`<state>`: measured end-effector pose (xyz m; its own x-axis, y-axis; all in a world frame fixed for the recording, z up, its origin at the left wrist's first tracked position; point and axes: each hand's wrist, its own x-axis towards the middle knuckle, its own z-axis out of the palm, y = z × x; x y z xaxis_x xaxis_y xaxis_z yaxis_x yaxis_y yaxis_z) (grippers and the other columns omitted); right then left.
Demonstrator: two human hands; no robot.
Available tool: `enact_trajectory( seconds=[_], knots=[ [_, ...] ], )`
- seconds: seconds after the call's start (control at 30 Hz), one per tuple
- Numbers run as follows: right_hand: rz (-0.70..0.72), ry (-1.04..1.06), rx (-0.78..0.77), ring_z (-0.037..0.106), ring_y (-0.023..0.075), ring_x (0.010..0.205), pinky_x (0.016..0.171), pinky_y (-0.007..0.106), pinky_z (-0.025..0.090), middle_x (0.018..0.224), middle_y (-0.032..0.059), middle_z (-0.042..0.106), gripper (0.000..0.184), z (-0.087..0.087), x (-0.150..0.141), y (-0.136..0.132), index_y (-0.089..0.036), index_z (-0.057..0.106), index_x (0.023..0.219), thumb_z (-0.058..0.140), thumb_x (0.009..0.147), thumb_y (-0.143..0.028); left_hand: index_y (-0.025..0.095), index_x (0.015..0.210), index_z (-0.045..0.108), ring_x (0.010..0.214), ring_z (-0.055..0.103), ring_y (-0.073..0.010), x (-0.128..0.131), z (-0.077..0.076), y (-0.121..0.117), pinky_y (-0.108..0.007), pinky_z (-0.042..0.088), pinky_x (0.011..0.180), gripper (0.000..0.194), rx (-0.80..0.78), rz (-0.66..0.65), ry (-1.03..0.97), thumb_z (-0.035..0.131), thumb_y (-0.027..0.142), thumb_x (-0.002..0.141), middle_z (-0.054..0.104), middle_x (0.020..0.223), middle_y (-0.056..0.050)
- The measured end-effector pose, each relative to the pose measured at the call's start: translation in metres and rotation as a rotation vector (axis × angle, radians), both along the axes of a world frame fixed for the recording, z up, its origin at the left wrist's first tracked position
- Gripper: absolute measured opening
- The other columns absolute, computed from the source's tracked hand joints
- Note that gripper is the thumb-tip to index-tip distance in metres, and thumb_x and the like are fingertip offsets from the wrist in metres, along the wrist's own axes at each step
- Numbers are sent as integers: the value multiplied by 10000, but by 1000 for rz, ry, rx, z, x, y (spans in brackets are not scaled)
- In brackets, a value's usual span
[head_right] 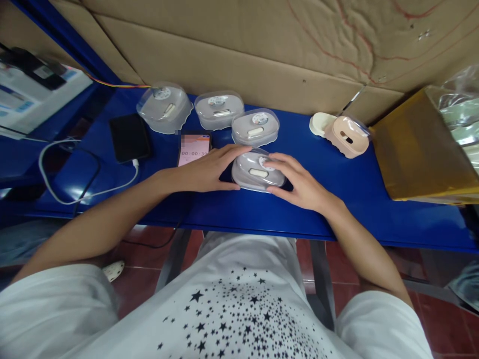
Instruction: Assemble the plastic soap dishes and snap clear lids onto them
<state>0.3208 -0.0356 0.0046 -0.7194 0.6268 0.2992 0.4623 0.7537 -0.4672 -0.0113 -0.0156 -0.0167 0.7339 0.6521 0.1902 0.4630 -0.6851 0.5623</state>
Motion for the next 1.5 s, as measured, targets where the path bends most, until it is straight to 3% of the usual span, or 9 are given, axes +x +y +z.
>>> enact_trajectory(
  seconds=[0.27, 0.6, 0.83, 1.13, 1.3, 1.43, 1.5],
  knots=[
    [106, 22, 107, 516, 344, 1565, 1328, 643, 409, 1679, 36, 550, 692, 1, -10, -7, -420, 480, 1656, 719, 1025, -268, 318, 1759, 232, 1594, 440, -425, 0, 2, 1, -624, 429, 1246, 1001, -11, -12, 17, 761, 632, 969, 395, 1766, -164],
    [110, -71, 255, 534, 325, 1556, 1314, 640, 424, 1653, 90, 584, 610, 0, -12, -11, -330, 529, 1622, 693, 1037, -269, 296, 1751, 255, 1540, 512, -394, 1, 5, -1, -556, 487, 1198, 974, 48, 0, 64, 777, 566, 974, 458, 1720, -171],
    [128, -104, 323, 595, 313, 1499, 1290, 631, 449, 1600, 55, 643, 557, 1, -15, -15, -348, 580, 1575, 693, 1035, -270, 271, 1690, 361, 1488, 577, -390, 0, 8, -4, -534, 478, 1200, 890, 61, 28, 112, 810, 494, 955, 528, 1678, -158],
    [81, -62, 254, 564, 315, 1528, 1317, 629, 401, 1641, 92, 594, 557, -4, -15, -8, -332, 565, 1588, 670, 1044, -273, 273, 1745, 265, 1531, 524, -387, 1, 7, -1, -533, 486, 1199, 925, 60, 5, 77, 739, 543, 998, 451, 1731, -167],
    [71, -98, 242, 538, 327, 1548, 1316, 635, 389, 1674, 67, 565, 600, -6, -18, -13, -386, 519, 1637, 665, 1058, -329, 291, 1715, 318, 1532, 517, -391, 3, 4, 0, -566, 482, 1209, 924, 65, -10, 22, 780, 567, 964, 489, 1692, -176],
    [80, -81, 133, 502, 320, 1577, 1313, 621, 387, 1707, 47, 527, 586, -3, -15, -6, -405, 486, 1654, 619, 1083, -414, 266, 1663, 389, 1546, 495, -399, 2, 8, 0, -583, 446, 1249, 928, 110, -7, -10, 848, 537, 904, 477, 1681, -198],
    [-13, -70, 119, 503, 321, 1575, 1299, 616, 399, 1695, 55, 542, 545, -1, -3, 7, -389, 497, 1642, 555, 1105, -460, 249, 1639, 407, 1508, 533, -400, 0, 14, -1, -573, 473, 1222, 916, 117, 0, 35, 860, 520, 890, 508, 1647, -201]
  ],
)
